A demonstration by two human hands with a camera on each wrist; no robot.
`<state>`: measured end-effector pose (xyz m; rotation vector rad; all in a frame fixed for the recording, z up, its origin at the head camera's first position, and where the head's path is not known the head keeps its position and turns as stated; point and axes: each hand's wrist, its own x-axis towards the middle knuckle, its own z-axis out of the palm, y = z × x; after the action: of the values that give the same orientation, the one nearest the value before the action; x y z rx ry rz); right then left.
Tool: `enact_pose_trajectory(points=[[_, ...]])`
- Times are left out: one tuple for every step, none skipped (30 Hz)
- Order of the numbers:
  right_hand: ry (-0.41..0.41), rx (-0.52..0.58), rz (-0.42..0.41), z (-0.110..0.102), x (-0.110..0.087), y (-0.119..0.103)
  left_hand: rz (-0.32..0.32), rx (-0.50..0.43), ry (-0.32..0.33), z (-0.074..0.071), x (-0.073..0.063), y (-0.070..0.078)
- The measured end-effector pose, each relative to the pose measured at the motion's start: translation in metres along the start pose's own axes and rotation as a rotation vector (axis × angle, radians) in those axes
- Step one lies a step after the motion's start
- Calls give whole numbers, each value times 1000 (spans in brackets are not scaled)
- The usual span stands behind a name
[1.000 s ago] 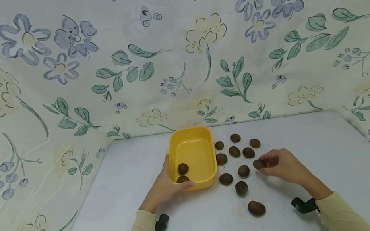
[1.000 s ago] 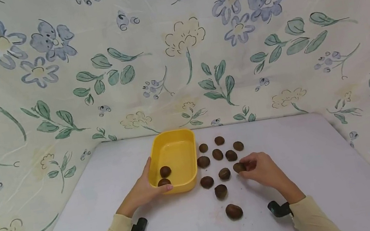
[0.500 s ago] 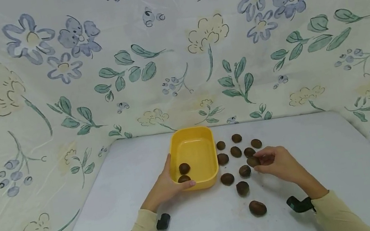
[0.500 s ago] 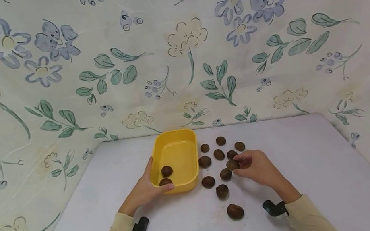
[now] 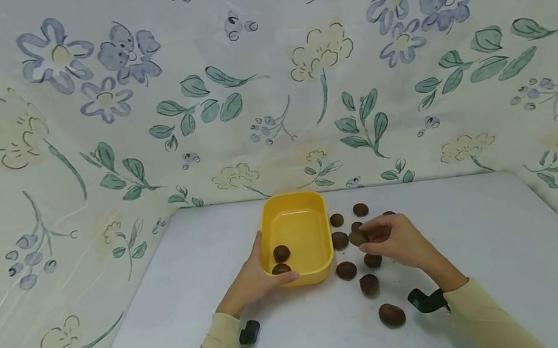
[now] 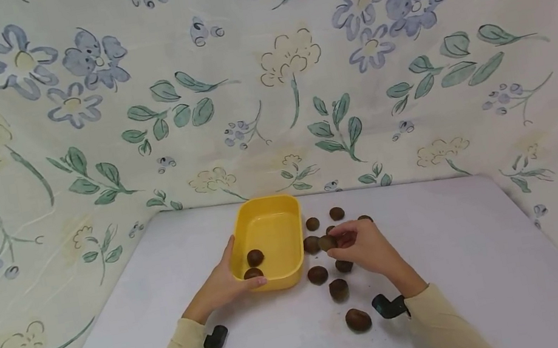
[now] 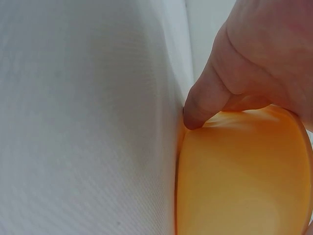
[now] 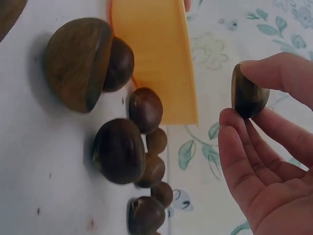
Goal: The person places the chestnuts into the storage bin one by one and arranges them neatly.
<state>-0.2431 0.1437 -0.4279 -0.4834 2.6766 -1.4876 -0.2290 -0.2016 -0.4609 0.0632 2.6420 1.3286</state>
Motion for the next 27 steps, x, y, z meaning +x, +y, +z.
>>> enact_pose_trajectory(points=[[0,3,0,2,1,-2,2,-1,-1,0,0,0],[-1,9,-4,4,3,-3,3,2,1,0,1,0],[-2,14,-8,6,4,-4,5,4,2,1,1,-1],[0,14,-12,8,6,-5,8,7,4,1,2,-1],[3,11,-13,10,7,-6,9,11,7,1,2,-1],[6,8,-14,12,9,-6,10,13,8,1,3,-2],[8,2,-17,14,10,-7,13,12,9,1,3,-2],[11,2,-13,17,12,-8,13,12,9,2,3,-3],[15,3,-1,19,13,-10,13,12,10,1,3,-3],[16,7,11,22,15,-12,11,10,10,1,3,-3],[15,11,16,24,16,-13,10,9,11,1,3,-3],[13,17,16,27,18,-15,8,9,11,2,3,-3],[11,26,22,29,20,-16,6,8,12,2,2,-4],[11,34,25,32,22,-18,6,7,13,2,2,-4],[7,41,24,34,24,-19,6,3,12,2,2,-4],[2,45,15,36,25,-20,6,0,11,2,2,-4],[-2,49,10,39,27,-21,8,-2,11,1,2,-4],[-5,55,6,41,28,-22,10,-4,10,1,2,-4],[-8,60,3,43,30,-23,14,-8,8,1,2,-4],[-14,63,-13,45,31,-24,17,-12,6,1,2,-4],[-19,72,-23,47,33,-25,19,-13,5,1,2,-4],[-22,76,-33,49,34,-26,21,-13,4,1,2,-4],[-24,84,-36,51,36,-27,23,-14,3,1,2,-4],[-26,88,-44,53,37,-28,24,-14,1,1,2,-4],[-27,92,-44,55,39,-29,25,-17,0,1,2,-4],[-27,97,-39,57,40,-30,26,-15,-1,1,2,-4],[-26,101,-28,59,42,-32,27,-15,-3,1,2,-4]])
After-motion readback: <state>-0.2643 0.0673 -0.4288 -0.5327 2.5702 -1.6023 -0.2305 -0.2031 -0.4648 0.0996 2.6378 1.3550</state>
